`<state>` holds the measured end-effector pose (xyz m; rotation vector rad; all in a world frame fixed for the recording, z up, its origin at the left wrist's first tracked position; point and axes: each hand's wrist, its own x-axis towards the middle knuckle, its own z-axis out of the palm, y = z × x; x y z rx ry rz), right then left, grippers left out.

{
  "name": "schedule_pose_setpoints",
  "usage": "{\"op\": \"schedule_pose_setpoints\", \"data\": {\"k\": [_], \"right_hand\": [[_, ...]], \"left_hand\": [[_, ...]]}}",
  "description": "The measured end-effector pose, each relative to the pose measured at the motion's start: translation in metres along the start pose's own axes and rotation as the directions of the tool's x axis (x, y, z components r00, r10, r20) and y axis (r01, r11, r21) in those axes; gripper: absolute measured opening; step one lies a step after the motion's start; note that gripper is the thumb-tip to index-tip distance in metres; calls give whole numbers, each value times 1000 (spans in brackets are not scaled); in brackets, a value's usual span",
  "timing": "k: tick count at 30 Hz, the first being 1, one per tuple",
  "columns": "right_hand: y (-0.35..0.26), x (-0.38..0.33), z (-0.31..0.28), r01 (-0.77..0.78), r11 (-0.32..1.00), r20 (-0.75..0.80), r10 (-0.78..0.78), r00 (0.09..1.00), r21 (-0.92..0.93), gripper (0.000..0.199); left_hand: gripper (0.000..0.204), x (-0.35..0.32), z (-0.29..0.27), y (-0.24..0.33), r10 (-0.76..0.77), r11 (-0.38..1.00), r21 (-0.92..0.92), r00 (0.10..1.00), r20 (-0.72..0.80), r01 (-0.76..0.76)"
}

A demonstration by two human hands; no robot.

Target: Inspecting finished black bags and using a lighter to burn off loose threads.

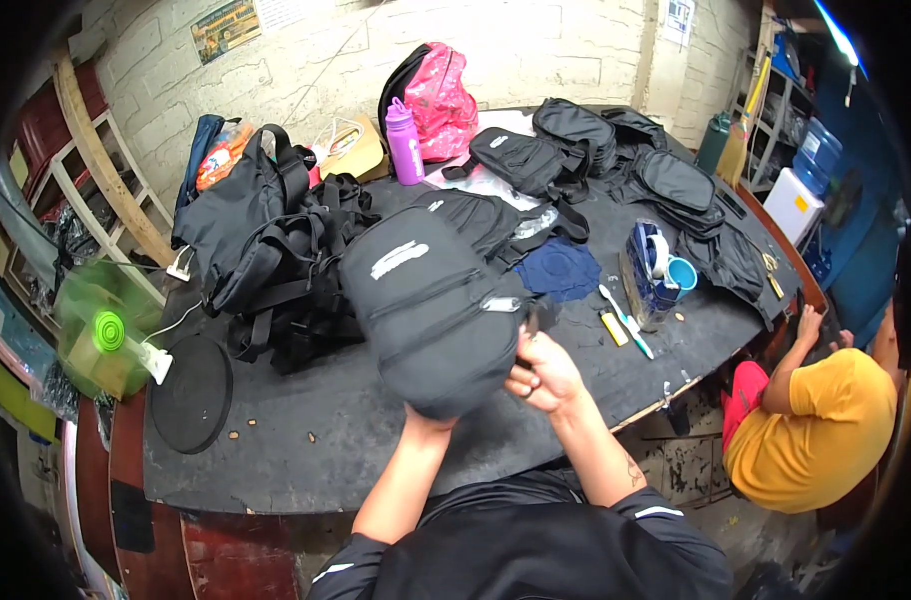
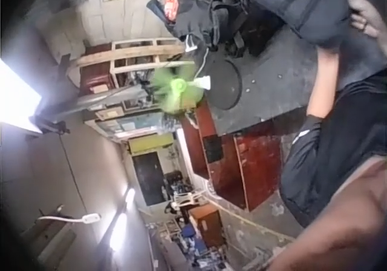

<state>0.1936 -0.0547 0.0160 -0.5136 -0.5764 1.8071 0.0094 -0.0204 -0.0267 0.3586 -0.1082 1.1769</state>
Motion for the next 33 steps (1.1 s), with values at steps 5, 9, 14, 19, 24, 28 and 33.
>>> {"op": "schedule_pose_setpoints", "data": {"k": [5,9,14,19,24,28,33], "right_hand": [[7,-8,8,-51,876,-2,58,998,-479,24],[-18,-24,4,-102,187,-130,-144,981,-977,31],[-12,-11,18,410,195,174,-687,706,-891,20],[-14,-2,38,484,-15,366,-674,642,-875,16],[-34,-16,32,409,859,282,-328,902,-309,18],[-43,-20,10,287,958,375,-270,887,11,31],[-36,-28,3,474,779,168,-446,879,-411,28]], "left_hand": [[51,-6,-7,17,130,982,141,991,-21,-126],[53,-6,-13,31,218,948,241,976,-20,-207],[55,-8,-12,28,219,959,181,976,15,-218],[55,1,1,17,189,927,313,978,91,-208],[53,-11,17,24,115,989,56,942,315,-139],[51,-18,36,21,213,931,307,977,-20,-197],[50,-17,33,14,126,963,231,989,78,-141]]}}
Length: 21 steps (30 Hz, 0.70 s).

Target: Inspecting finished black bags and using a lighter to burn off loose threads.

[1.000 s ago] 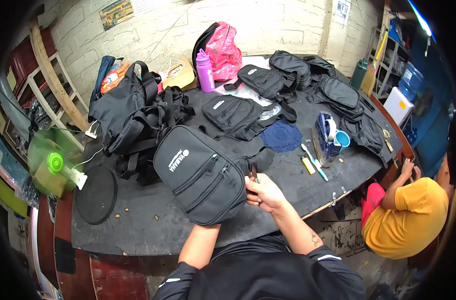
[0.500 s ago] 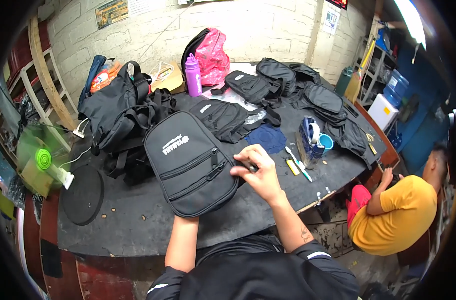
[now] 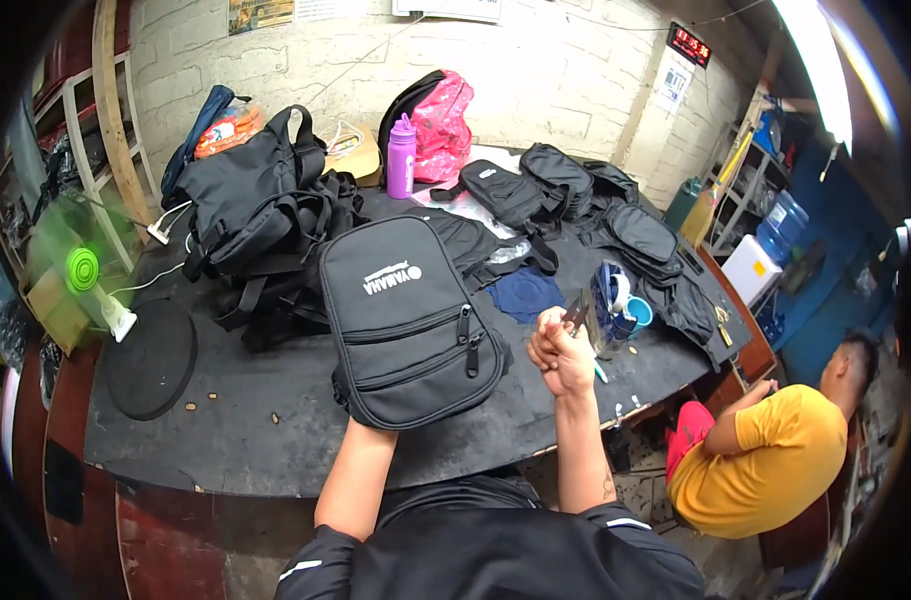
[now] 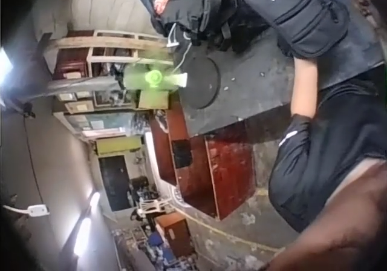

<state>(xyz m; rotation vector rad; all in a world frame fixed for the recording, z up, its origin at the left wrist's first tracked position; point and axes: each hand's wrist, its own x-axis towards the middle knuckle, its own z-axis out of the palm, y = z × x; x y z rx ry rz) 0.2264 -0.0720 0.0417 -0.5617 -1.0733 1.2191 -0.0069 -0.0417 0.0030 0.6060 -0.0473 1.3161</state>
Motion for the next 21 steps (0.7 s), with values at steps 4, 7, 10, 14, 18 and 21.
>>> {"op": "schedule_pose_setpoints", "data": {"k": [4,7,10,14,18,21], "right_hand": [[6,-15,40,127,882,-19,-152,988,-454,19],[19,-4,46,269,737,23,-326,945,-621,9],[-2,25,-90,334,942,-490,-274,828,37,18],[24,17,-99,10,978,-509,-119,853,-210,25],[44,28,-42,-163,930,-435,3,900,-331,20],[35,32,-14,-321,882,-309,216,926,-345,30]], "left_hand": [[49,9,-9,-12,-48,996,-75,998,-30,46],[50,20,-38,-17,-36,977,-208,997,74,51],[51,27,-42,-13,-46,940,-330,989,142,91],[53,39,-61,-6,8,952,-304,992,123,30],[53,42,-84,-14,-25,983,-185,989,-148,-2],[53,52,-55,-9,-42,995,-98,986,-164,26]]}}
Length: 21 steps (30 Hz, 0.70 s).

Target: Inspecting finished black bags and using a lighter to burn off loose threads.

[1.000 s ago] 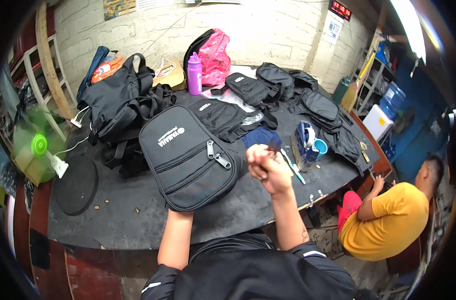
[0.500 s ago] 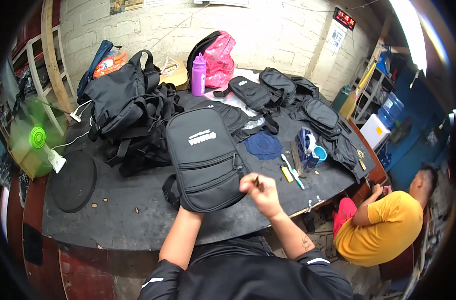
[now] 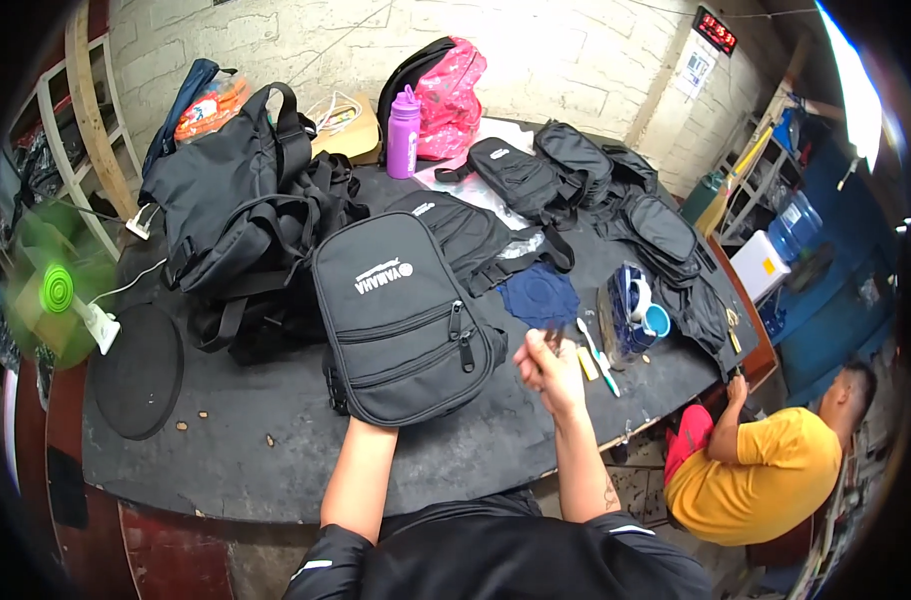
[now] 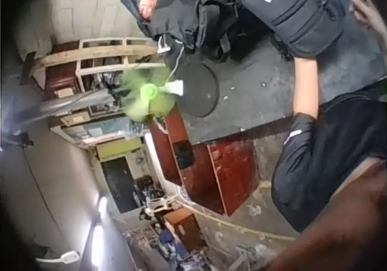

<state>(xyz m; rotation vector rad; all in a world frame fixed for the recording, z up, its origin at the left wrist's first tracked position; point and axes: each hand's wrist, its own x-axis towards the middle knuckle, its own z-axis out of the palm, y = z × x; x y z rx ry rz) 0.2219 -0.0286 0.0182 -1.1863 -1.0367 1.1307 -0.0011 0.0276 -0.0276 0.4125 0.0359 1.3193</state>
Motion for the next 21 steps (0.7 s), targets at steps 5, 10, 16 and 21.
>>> {"op": "schedule_pose_setpoints", "data": {"k": [5,10,16,21], "right_hand": [[-6,9,12,-264,961,335,222,916,84,29],[-10,25,8,-323,698,338,122,933,639,17],[-11,32,16,-280,684,319,72,945,674,15],[-10,32,27,-131,876,247,14,969,465,15]], "left_hand": [[54,13,4,-7,49,998,-31,999,-4,-49],[55,20,9,-10,64,996,-71,998,24,-62],[50,13,22,-7,83,996,15,997,-6,-83],[51,11,47,-3,69,986,-153,998,2,-68]]}}
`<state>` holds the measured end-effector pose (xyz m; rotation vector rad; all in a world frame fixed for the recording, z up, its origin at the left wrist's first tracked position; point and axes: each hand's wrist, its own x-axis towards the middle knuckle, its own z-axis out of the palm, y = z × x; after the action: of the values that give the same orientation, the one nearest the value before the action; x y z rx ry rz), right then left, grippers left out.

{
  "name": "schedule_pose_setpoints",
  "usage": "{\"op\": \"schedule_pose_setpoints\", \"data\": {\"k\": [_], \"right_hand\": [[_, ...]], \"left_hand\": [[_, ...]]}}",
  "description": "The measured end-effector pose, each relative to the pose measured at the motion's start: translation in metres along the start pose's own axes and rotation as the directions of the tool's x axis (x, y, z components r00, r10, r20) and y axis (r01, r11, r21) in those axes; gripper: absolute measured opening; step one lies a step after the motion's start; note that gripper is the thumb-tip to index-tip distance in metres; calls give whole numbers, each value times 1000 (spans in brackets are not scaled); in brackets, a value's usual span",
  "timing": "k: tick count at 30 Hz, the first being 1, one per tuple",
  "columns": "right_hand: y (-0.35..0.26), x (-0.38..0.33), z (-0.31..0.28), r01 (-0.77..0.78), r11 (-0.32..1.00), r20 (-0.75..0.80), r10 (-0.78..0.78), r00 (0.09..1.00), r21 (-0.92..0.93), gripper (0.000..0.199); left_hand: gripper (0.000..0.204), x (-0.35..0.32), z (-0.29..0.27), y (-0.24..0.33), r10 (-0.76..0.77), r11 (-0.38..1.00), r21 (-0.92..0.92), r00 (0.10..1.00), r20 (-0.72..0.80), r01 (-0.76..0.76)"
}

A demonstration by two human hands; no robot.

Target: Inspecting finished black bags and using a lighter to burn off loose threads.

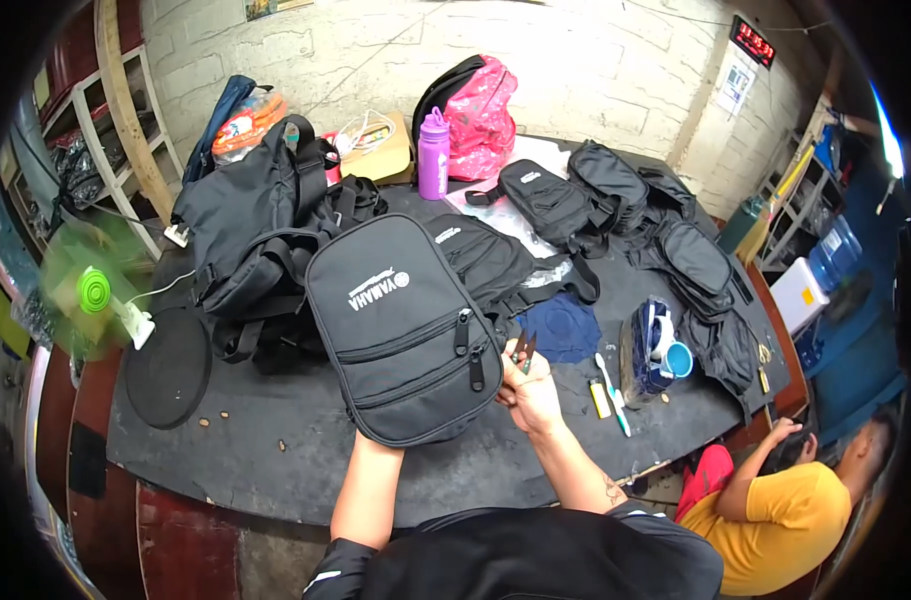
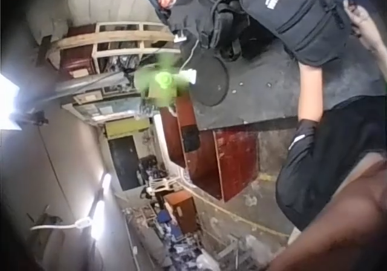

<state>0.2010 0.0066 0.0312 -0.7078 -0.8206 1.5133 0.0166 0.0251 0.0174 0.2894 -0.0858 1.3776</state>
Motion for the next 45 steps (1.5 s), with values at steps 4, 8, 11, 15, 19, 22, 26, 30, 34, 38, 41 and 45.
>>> {"op": "schedule_pose_setpoints", "data": {"k": [4,8,11,15,19,22,26,30,34,38,41,45], "right_hand": [[-7,-4,5,17,982,33,-24,999,190,14],[-9,-10,0,79,979,-13,-78,997,189,10],[-7,-16,-1,126,989,-121,-117,986,75,9],[-4,-24,0,161,987,-207,-155,966,12,12],[8,-27,-1,171,985,-206,-169,964,-6,9],[20,-32,6,170,978,-268,-198,943,-125,7],[40,-35,5,165,972,-316,-212,925,-168,7],[46,-40,12,176,966,-368,-235,900,-188,10],[47,-49,26,214,965,-356,-254,899,-149,10],[43,-63,46,223,967,-350,-251,902,-119,11],[44,-72,50,191,981,-299,-195,934,-44,11],[6,-89,98,33,792,78,19,997,-609,12]], "left_hand": [[50,4,0,10,9,987,162,998,-69,2],[50,10,5,8,4,962,271,989,-147,36],[50,14,-1,9,-66,965,253,997,-29,71],[49,16,1,6,-34,890,455,999,-11,35],[48,21,5,7,-68,927,361,993,-99,100],[47,24,-18,9,-149,975,-110,932,331,195],[47,22,-12,10,-171,960,-128,879,445,251],[48,29,-15,18,-210,945,-126,855,475,302],[49,30,-18,30,-250,929,-124,838,484,349],[52,38,-28,35,-357,912,-80,873,331,403],[52,38,-33,34,-314,912,-84,813,491,403],[52,26,-27,35,-301,916,-89,817,492,391]]}}
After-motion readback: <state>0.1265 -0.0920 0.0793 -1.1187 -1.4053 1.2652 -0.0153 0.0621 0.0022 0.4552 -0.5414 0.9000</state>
